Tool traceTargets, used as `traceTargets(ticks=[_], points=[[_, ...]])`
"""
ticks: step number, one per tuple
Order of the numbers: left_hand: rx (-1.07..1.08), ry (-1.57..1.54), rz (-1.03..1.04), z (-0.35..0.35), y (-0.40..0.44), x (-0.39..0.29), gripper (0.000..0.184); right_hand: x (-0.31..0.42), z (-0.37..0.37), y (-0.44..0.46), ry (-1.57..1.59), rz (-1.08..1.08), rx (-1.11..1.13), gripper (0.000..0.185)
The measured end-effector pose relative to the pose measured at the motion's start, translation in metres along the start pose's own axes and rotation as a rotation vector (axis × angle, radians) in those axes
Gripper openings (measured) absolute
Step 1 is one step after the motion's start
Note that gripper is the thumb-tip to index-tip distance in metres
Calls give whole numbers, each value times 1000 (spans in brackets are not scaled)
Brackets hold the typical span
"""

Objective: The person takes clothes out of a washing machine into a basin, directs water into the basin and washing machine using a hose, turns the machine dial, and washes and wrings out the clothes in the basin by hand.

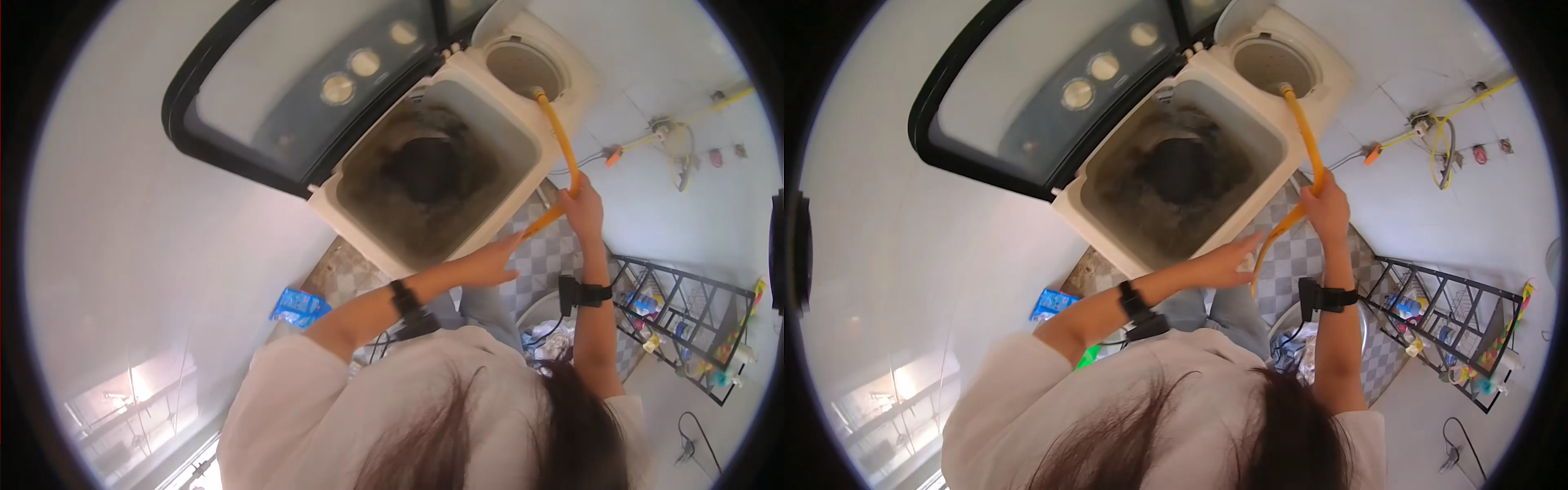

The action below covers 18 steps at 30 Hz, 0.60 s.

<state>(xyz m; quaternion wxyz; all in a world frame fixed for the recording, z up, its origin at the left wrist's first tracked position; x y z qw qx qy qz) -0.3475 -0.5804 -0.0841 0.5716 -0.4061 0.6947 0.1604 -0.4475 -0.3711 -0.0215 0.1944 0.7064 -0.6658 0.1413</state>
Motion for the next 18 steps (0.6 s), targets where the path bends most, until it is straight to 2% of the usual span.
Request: traceTargets(ticks=[2, 3, 5, 6, 8, 9, 11, 14, 16, 18], points=[[-190, 135, -29, 24, 29, 12, 86, 14, -7, -6, 27, 19, -11, 46], [-189, 133, -27, 32, 45, 15, 86, 21, -11, -5, 77, 34, -18, 45], [-350, -57, -40, 42, 70, 19, 70, 30, -15, -5, 120, 61, -27, 45], [-341, -62, -34, 41, 78, 14, 70, 32, -18, 0, 89, 48, -26, 45], [-302, -336, -14, 43, 90, 6, 43, 26, -18, 6, 46, 47, -15, 46], [-295, -349, -20, 43, 92, 1, 43, 22, -16, 10, 91, 60, -19, 47], [-435, -285, -141, 41, 96, -5, 27, 17, -10, 14, 132, 75, -15, 48], [-503, -340, -222, 40, 99, -10, 29, 11, -1, 20, 198, 48, 0, 51], [-569, -374, -232, 46, 104, -5, 31, -3, 6, 13, 508, -14, -1, 55], [-631, -396, -249, 51, 101, 0, 33, 0, -7, -10, 446, 6, 34, 57]])
Point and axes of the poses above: each hand's wrist, its own y-axis towards the middle knuckle, its own z-axis out of the palm, x = y × z, the point moved 1 cm from there along y, towards the middle knuckle, and after that the axes turned 11 degrees about -z, right-handed, at the moved point
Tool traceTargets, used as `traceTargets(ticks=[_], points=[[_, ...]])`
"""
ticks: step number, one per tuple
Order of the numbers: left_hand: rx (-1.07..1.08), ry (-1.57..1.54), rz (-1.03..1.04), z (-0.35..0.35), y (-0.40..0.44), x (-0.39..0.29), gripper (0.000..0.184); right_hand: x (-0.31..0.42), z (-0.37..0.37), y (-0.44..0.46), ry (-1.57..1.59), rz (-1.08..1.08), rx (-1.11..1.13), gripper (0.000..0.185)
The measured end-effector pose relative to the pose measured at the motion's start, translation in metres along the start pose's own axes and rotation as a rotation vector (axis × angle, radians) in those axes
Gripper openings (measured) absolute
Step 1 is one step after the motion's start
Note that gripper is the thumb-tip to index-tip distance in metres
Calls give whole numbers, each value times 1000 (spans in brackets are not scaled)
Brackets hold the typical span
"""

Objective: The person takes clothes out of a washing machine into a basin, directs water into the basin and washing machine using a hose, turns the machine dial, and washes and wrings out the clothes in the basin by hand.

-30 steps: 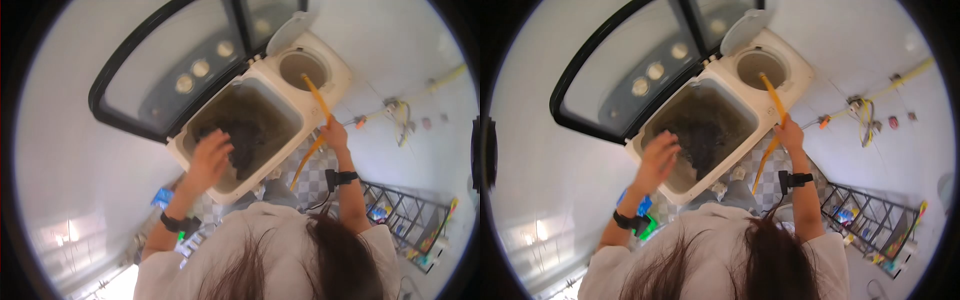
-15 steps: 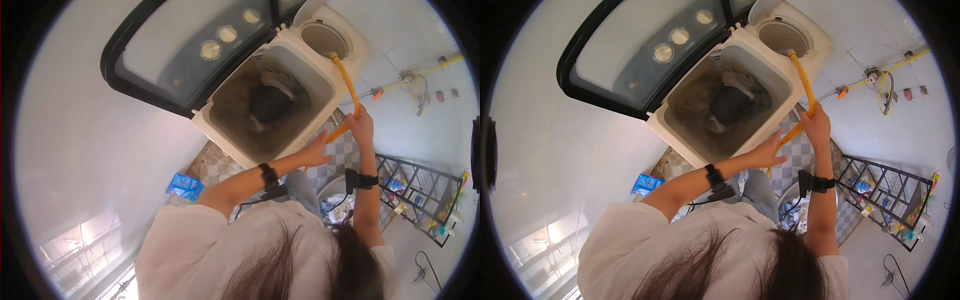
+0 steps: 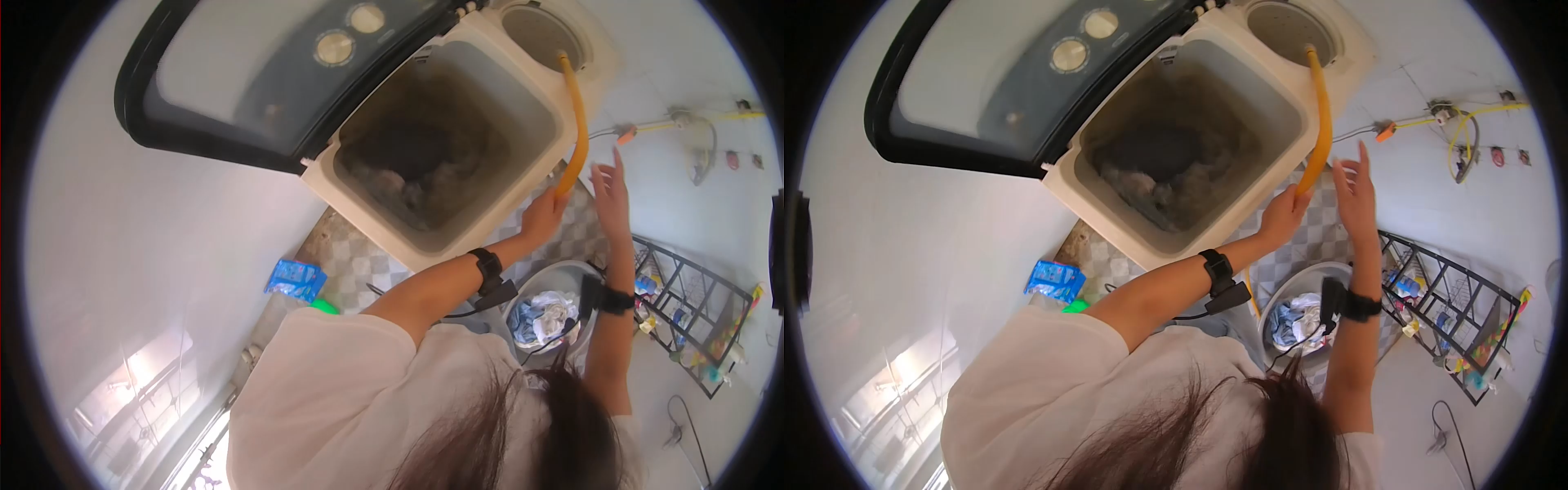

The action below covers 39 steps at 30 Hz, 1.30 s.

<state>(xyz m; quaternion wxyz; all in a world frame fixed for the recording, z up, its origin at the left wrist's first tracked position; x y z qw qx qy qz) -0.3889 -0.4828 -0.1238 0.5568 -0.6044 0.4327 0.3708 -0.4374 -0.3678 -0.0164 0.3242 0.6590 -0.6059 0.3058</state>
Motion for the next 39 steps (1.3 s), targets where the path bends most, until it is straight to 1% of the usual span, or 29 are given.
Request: traceTargets(ticks=[2, 3, 5, 7, 9, 10, 12, 13, 14, 15, 16, 19, 21, 23, 25, 29, 31, 34, 36, 39], points=[[54, 39, -91, -6, -1, -2, 35, -6, -11, -32, -116, 67, 66, 57], [57, 47, -95, -8, -2, -3, 35, -17, -22, -52, -167, 121, 114, 55], [39, 25, -86, -10, -3, -6, 36, -70, -42, -102, -441, -35, 227, 53], [34, 53, -78, -14, -5, -9, 37, -95, -57, -152, -332, 34, 310, 51], [32, 76, -66, -16, -4, -8, 38, -102, -72, -193, -397, 308, 462, 50], [1, 95, -76, -15, -4, -2, 39, -108, -77, -207, -396, 312, 451, 50], [-10, 109, -86, -10, -5, 6, 40, -100, -83, -224, -72, 627, 418, 48], [-48, 132, -101, -9, -3, 10, 41, -96, -89, -230, -113, 697, 410, 47], [-87, 156, -118, -12, -3, 9, 42, -99, -92, -238, -114, 709, 402, 47], [-30, 163, -152, -15, -3, 6, 39, -105, -95, -247, -70, 665, 333, 46], [-23, 162, -157, -15, -2, 4, 39, -109, -96, -253, -27, 618, 268, 46], [-54, 176, -160, -15, 1, 9, 40, -113, -96, -266, 9, 658, 241, 44], [-76, 187, -144, -9, 3, 17, 40, -119, -97, -276, 13, 660, 282, 44], [-88, 171, -174, -7, 5, 20, 39, -130, -96, -285, 20, 657, 326, 44], [-99, 160, -201, -6, 6, 21, 39, -140, -96, -296, 133, 726, 281, 44], [-90, 110, -170, -8, 5, 20, 38, -143, -97, -301, 156, 774, 260, 44], [-75, 100, -169, -9, 6, 19, 38, -140, -98, -297, 149, 787, 293, 43], [-86, 92, -150, -8, 6, 17, 38, -134, -98, -288, 115, 725, 301, 43], [-69, 58, -177, -7, 7, 19, 39, -134, -98, -287, 116, 723, 291, 42], [-74, 86, -162, -8, 8, 20, 40, -141, -97, -292, 139, 719, 258, 43]])
Point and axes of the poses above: each hand's wrist, its own y-axis towards the middle knuckle, its own z-axis out of the palm, x = y × z, the point moved 1 cm from there along y, towards the middle knuckle, and after that the axes turned 11 degrees about -z, right-handed, at the moved point
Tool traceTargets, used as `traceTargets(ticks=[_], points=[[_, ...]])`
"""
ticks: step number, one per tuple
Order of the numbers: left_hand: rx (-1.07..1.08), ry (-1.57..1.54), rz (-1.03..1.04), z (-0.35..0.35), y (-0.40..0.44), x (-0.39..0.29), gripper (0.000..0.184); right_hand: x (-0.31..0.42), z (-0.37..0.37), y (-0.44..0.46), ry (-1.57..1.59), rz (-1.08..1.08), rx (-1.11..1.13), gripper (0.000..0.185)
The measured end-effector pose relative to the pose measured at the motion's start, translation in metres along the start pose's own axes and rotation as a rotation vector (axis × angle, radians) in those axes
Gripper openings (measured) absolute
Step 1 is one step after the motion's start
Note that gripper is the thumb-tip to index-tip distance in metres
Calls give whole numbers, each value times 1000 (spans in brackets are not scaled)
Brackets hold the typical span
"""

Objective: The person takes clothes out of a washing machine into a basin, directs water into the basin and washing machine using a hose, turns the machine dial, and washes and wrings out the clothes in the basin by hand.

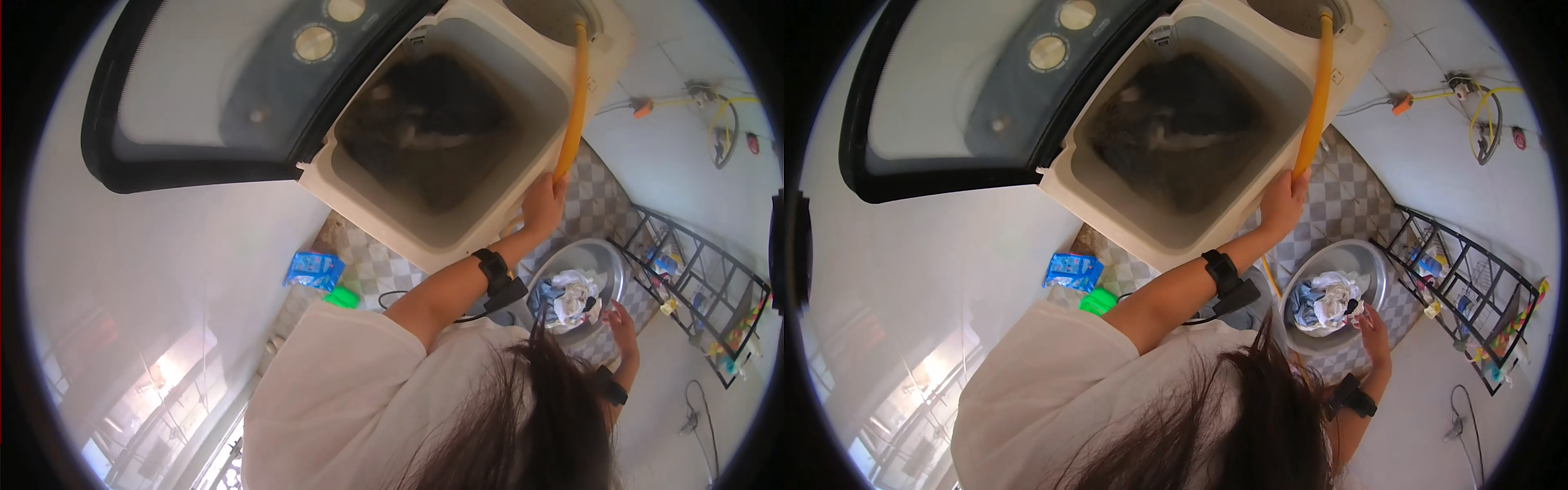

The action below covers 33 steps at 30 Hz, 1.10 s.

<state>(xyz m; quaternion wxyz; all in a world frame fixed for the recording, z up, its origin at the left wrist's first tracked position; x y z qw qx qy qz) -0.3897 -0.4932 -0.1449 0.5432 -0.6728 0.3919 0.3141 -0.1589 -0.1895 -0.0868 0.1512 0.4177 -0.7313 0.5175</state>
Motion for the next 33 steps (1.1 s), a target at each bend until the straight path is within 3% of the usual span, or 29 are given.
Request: traceTargets(ticks=[6, 22, 28, 33], points=[[33, -75, -75, 7, 1, 7, 40, 8, 1, -11, -2, 25, -12, 41], [49, -55, -34, 7, 3, 7, 42, -30, 16, -44, 99, 116, -47, 40], [43, -54, -23, 7, 4, 8, 43, -46, 18, -45, 89, 45, -53, 41], [36, -57, -19, 7, 4, 8, 43, -29, 24, -48, 92, 110, -44, 40]])
Point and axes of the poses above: each hand's wrist, its own y-axis towards the middle knuckle, its own z-axis out of the palm, x = y × z, the point moved 1 cm from there along y, towards the middle knuckle, and after that the axes turned 11 degrees about -z, right-handed, at the moved point
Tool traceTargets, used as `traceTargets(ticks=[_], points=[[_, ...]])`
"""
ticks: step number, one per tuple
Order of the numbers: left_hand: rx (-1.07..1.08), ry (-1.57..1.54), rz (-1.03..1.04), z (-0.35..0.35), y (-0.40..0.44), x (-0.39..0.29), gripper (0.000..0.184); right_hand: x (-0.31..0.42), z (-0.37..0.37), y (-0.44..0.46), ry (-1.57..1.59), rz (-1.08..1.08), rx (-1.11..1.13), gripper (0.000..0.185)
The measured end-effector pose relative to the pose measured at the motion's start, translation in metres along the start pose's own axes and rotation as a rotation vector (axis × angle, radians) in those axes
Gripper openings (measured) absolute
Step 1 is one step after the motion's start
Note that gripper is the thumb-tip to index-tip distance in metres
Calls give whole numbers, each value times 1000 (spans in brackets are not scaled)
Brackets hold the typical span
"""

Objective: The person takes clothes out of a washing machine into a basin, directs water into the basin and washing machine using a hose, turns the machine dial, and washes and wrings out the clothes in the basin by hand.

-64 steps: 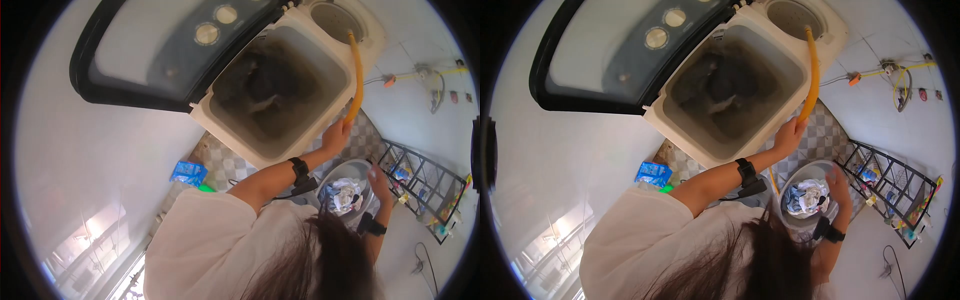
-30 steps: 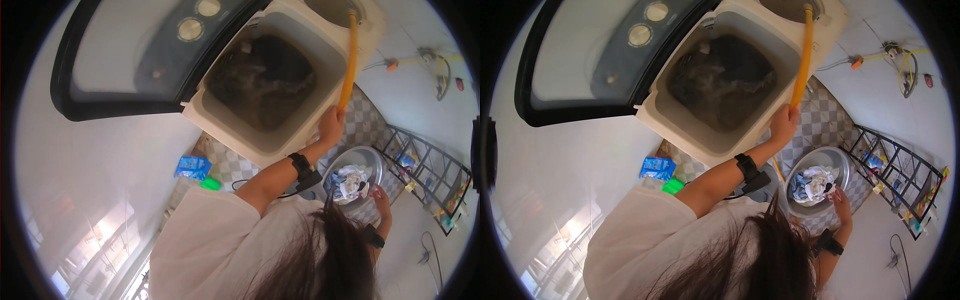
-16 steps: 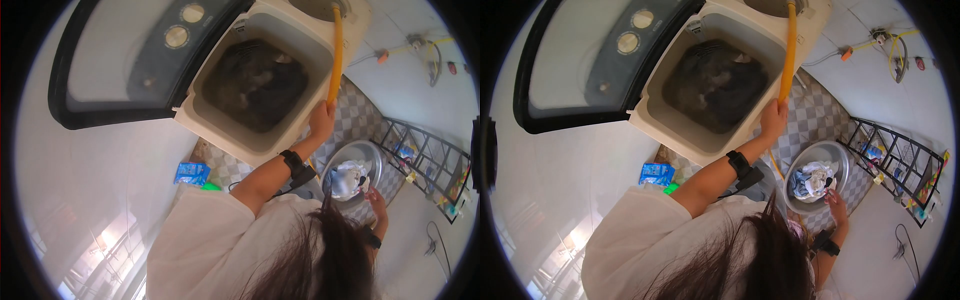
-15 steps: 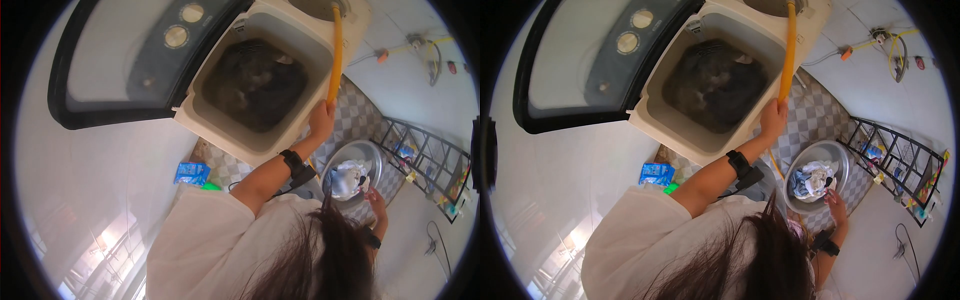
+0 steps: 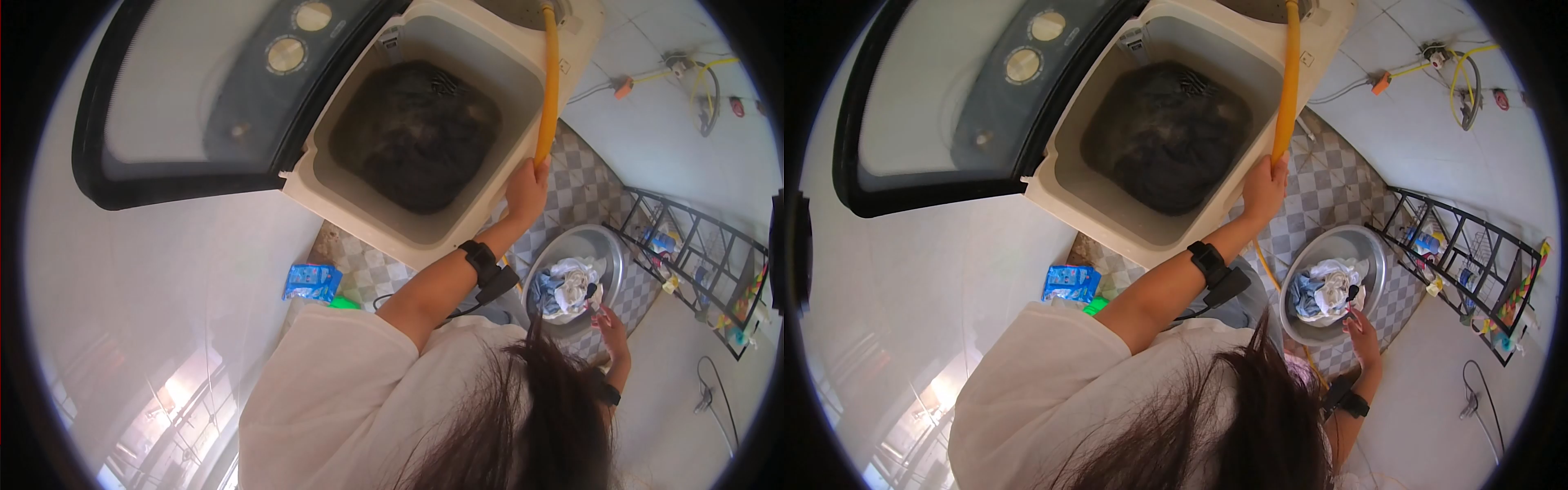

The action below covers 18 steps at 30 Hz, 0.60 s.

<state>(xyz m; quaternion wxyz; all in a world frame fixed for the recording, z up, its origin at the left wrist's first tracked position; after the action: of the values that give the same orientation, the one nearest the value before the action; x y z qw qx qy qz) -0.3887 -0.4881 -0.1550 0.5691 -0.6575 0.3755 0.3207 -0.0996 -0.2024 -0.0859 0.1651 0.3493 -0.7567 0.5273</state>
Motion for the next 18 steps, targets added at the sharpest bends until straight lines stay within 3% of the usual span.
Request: traceTargets(ticks=[5, 7, 9, 11, 13, 14, 16, 17, 18], points=[[21, 5, -9, 0, 1, 3, 43, 21, 8, -4, -55, 61, 46, 46], [31, 25, -11, -2, 0, -4, 43, 53, 23, 8, 26, -214, 46, 55], [205, -100, -142, -11, -15, -25, 43, 109, 58, 43, -33, -474, -15, 63], [264, -115, -116, -10, -23, -37, 40, 175, 103, 76, -167, -721, 26, 67], [320, -131, -92, -13, -20, -40, 37, 189, 157, 119, 274, -697, 14, 47], [348, -108, -38, -18, -15, -41, 37, 204, 161, 129, 275, -699, 10, 47], [415, -72, 114, -38, 8, -44, 34, 231, 161, 143, 112, -658, 34, 26], [451, -59, 216, -55, 32, -50, 32, 233, 162, 147, 182, -669, -12, 22], [276, 182, 232, -78, 53, -63, 30, 234, 163, 148, 254, -681, -60, 22]])
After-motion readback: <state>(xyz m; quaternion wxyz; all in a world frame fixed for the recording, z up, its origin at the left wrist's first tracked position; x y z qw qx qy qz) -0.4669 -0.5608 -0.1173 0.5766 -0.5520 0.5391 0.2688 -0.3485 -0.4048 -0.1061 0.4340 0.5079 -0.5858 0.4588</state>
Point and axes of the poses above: each hand's wrist, its own y-axis towards the middle knuckle, its own z-axis out of the palm, x = y × z, the point moved 1 cm from there along y, towards the middle knuckle, and after that the axes turned 11 degrees about -z, right-handed, at the moved point
